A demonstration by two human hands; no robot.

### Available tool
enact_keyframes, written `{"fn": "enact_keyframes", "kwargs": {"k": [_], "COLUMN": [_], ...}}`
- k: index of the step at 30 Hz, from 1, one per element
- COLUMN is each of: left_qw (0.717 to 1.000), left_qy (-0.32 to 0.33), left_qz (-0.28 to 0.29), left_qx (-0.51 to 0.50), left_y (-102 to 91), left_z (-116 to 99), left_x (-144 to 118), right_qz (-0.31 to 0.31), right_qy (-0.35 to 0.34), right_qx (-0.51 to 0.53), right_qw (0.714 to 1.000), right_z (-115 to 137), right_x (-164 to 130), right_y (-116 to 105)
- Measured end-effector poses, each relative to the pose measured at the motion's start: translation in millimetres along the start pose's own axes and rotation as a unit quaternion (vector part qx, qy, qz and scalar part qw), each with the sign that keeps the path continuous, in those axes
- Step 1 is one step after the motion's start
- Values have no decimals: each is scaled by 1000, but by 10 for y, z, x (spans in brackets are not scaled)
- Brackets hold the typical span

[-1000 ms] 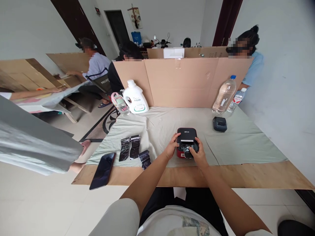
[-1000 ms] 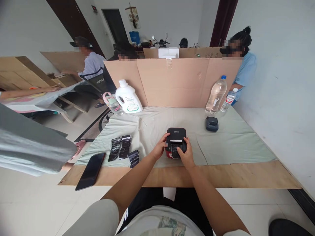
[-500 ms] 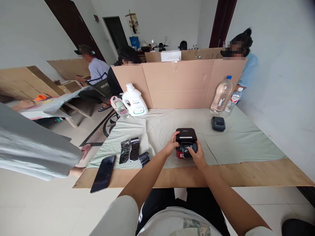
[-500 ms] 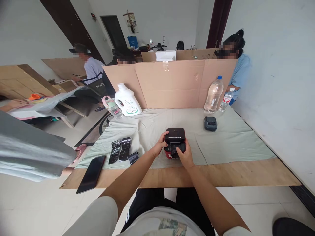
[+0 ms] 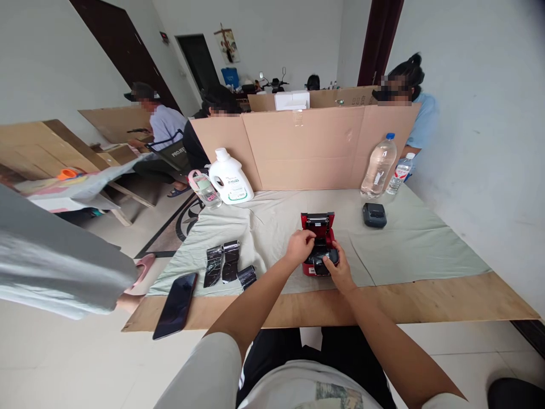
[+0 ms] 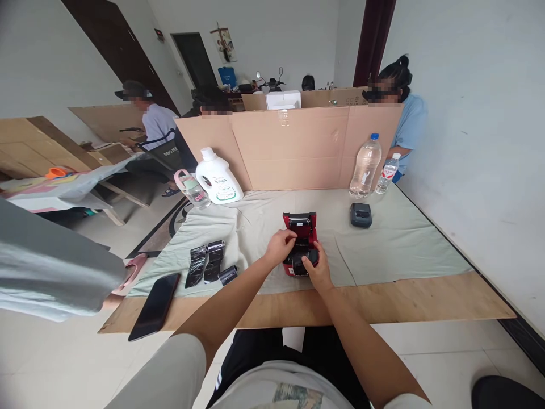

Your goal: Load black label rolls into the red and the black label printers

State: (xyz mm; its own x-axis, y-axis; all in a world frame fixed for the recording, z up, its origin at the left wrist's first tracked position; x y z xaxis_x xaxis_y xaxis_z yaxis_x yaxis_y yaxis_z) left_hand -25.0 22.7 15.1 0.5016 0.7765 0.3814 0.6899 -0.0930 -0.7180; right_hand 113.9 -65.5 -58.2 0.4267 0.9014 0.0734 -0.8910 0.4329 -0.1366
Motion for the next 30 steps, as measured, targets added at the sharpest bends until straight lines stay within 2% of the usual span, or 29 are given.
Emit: {"fn": "enact_keyframes", "kwargs": {"k": [3, 6, 9, 11, 17, 20, 22, 23, 24, 26, 27, 28, 30], "left_qw": [983, 942, 903, 891, 898, 933, 964, 970, 967, 941, 937, 949, 978], "left_qy": [36, 34, 24, 14, -9, -14, -20, -20, -16, -17, -36, -73, -167], "left_qz": [150, 274, 358, 376, 348, 298, 251, 241, 244, 261, 254, 215, 82], "left_qx": [100, 192, 236, 255, 271, 202, 88, 11, -74, -214, -238, -218, -99], "left_y": [51, 134, 224, 274, 336, 219, 50, -54, -169, -436, -588, -759, -1122], "left_z": [-161, -239, -271, -278, -294, -271, -185, -113, -24, 205, 351, 519, 848], "left_x": [158, 317, 423, 472, 533, 499, 431, 373, 297, 92, -28, -148, -397], "right_qz": [0, 19, 51, 67, 65, 59, 67, 70, 73, 75, 76, 78, 80], "right_qy": [10, 11, -2, -16, -60, -71, -76, -78, -80, -80, -77, -72, -60], "right_qx": [3, 16, 36, 41, 34, 27, 17, 13, 9, 10, 12, 13, 13], "right_qw": [1000, 1000, 998, 997, 995, 995, 995, 994, 994, 994, 994, 994, 995], "right_z": [-20, -46, -70, -86, -164, -208, -222, -223, -222, -214, -210, -206, -196], "right_x": [2, 2, -3, -9, -3, 10, 13, 12, 10, 0, -5, -11, -20], "right_y": [-2, -16, -55, -86, -124, -125, -128, -132, -137, -148, -153, -155, -155]}}
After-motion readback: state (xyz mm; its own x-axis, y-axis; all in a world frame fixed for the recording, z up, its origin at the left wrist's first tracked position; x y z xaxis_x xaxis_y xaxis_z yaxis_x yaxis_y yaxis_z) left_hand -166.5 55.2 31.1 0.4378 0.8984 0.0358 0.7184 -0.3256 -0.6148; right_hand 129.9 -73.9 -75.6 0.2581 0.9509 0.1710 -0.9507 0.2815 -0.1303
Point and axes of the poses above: each hand's wrist, its own x-axis towards the middle knuckle, its own y-axis out of the palm, z = x × y, the point moved 3 cm from there along x, towards the middle knuckle, and after that the axes turned 13 degrees about y, right-handed, at the moved point
